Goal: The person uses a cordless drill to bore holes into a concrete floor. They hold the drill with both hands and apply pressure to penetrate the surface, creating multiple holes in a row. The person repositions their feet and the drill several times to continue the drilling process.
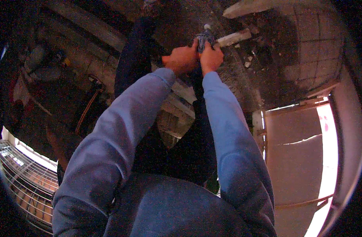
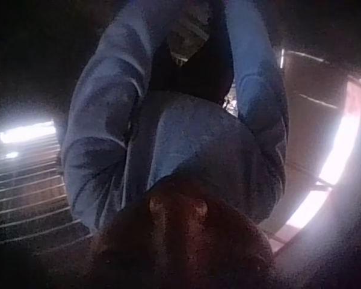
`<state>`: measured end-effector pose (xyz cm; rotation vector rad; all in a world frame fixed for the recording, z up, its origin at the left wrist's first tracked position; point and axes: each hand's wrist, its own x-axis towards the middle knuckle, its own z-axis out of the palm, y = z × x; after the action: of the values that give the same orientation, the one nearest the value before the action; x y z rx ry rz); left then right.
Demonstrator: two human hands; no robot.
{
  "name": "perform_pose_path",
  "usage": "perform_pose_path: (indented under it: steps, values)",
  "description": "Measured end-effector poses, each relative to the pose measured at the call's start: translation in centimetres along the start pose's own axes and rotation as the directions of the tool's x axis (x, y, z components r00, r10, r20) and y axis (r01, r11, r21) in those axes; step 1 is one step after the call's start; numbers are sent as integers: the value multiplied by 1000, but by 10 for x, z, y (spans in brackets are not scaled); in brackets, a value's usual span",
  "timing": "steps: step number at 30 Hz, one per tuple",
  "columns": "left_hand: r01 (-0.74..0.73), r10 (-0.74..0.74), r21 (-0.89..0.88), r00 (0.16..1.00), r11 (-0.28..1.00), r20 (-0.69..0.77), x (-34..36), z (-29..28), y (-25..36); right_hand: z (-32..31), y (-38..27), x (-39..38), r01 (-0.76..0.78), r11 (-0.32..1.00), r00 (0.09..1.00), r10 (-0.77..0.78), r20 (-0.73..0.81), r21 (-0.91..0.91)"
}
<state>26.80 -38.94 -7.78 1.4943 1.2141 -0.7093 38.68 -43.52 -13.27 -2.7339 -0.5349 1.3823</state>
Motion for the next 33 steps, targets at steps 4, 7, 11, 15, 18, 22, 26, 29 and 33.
perform_pose_path:
  steps: [4, 7, 11, 15, 18, 22, 26, 29, 33]
  values:
    - [0, 0, 6, 1000, 1000, 9, 3, 2, -1, 1, 0, 2, -26, 1000, 1000, 26, 6, -5]
    - [2, -2, -6, 1000, 1000, 11, 2, 1, 0, 2, 2, 4, -58, 998, 998, 58, 14, 29]
    - [15, -15, 15, 1000, 1000, 6, -1, -1, 3, 2, 2, 2, -42, 998, 999, 43, -10, 39]
    - [13, -13, 11, 1000, 1000, -1, -5, -1, 4, -2, 0, -2, -29, 999, 999, 30, -17, 24]
    - [9, -9, 4, 1000, 1000, -13, -6, -1, 4, -3, -2, -3, -9, 1000, 1000, 9, -3, 10]
    - [13, -13, -14, 999, 1000, -48, -5, 2, 1, -2, -5, -6, 2, 1000, 1000, -2, -15, 18]
    - [24, -28, -41, 996, 999, -90, -5, 10, 0, -7, -4, -11, 70, 997, 997, -71, -40, -16]
    - [18, -27, -69, 990, 997, -139, -9, 16, 0, -17, -3, -15, 22, 975, 990, -52, 129, 221]
    - [6, -27, -141, 988, 990, -149, -26, 22, 3, -27, -1, -20, 42, 998, 994, -46, 101, 39]
